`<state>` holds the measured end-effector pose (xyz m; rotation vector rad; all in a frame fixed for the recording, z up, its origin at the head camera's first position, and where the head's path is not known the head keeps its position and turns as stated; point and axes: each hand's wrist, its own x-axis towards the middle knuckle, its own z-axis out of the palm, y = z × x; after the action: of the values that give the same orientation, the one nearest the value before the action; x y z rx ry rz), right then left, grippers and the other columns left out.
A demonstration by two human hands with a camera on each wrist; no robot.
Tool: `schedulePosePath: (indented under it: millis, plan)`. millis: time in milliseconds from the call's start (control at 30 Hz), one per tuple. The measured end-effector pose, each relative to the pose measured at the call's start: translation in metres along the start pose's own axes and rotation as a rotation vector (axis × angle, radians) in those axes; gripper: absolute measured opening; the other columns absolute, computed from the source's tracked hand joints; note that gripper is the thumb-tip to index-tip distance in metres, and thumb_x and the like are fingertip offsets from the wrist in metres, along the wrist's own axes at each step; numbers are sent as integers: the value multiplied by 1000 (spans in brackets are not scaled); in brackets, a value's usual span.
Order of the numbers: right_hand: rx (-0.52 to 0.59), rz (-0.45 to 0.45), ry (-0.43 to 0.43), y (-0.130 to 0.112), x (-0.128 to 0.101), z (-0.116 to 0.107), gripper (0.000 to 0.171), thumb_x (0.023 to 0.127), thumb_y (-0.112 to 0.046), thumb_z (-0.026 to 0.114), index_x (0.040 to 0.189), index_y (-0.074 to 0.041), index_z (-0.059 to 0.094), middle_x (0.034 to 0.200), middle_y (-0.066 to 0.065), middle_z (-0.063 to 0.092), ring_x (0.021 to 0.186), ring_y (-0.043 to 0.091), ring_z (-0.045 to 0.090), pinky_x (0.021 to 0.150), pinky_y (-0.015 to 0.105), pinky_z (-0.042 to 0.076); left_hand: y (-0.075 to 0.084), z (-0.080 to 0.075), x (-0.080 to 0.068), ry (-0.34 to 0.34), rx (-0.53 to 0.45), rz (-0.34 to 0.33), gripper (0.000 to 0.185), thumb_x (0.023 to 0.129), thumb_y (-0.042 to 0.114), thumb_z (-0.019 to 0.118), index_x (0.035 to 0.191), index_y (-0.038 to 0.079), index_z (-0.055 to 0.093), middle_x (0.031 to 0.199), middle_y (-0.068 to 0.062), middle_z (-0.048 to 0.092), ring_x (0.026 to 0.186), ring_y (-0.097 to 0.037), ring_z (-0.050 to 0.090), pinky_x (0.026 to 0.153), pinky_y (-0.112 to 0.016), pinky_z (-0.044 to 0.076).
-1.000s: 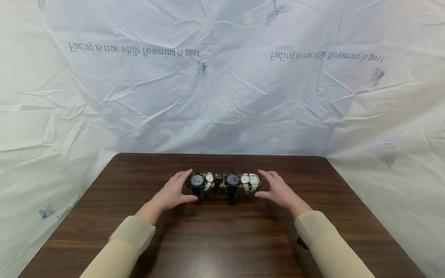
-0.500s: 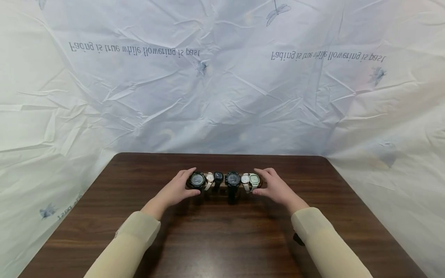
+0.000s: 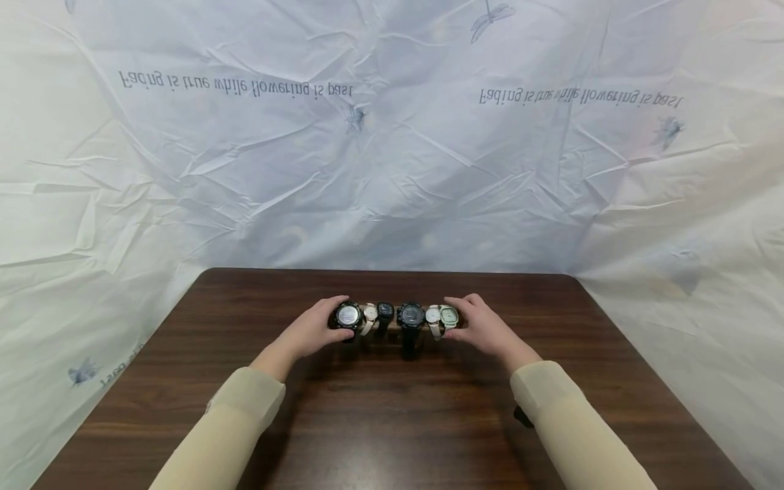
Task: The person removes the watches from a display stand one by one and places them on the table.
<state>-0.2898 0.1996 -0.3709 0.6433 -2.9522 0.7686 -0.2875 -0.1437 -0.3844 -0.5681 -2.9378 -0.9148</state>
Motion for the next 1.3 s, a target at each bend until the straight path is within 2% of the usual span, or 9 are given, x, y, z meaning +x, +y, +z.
schedulePosePath:
  millis: [400,633,1300]
  plan:
    - [-14,6,-17,-1,5,0,64,74,-31,68,130,-17,41,98,3,37,75,15,41,62,29,37,0,0,4,7,-30,-13,74,69,45,68,131,19,36,127,-6,40,110,-22,43,83,-42,38]
    - [-36,9,-33,-2,7,-1,63,74,-29,68,130,-14,41,98,4,39,76,14,42,63,29,38,0,2,5,28,-53,6,73,69,43,69,129,17,38,122,-6,44,103,-20,47,79,-40,40]
    - [-13,44,-23,-4,7,1,56,75,-25,68,125,-14,45,99,6,40,77,15,44,65,30,40,-6,4,5,0,-100,-15,72,71,43,67,131,22,34,125,-4,40,107,-19,44,82,-41,39]
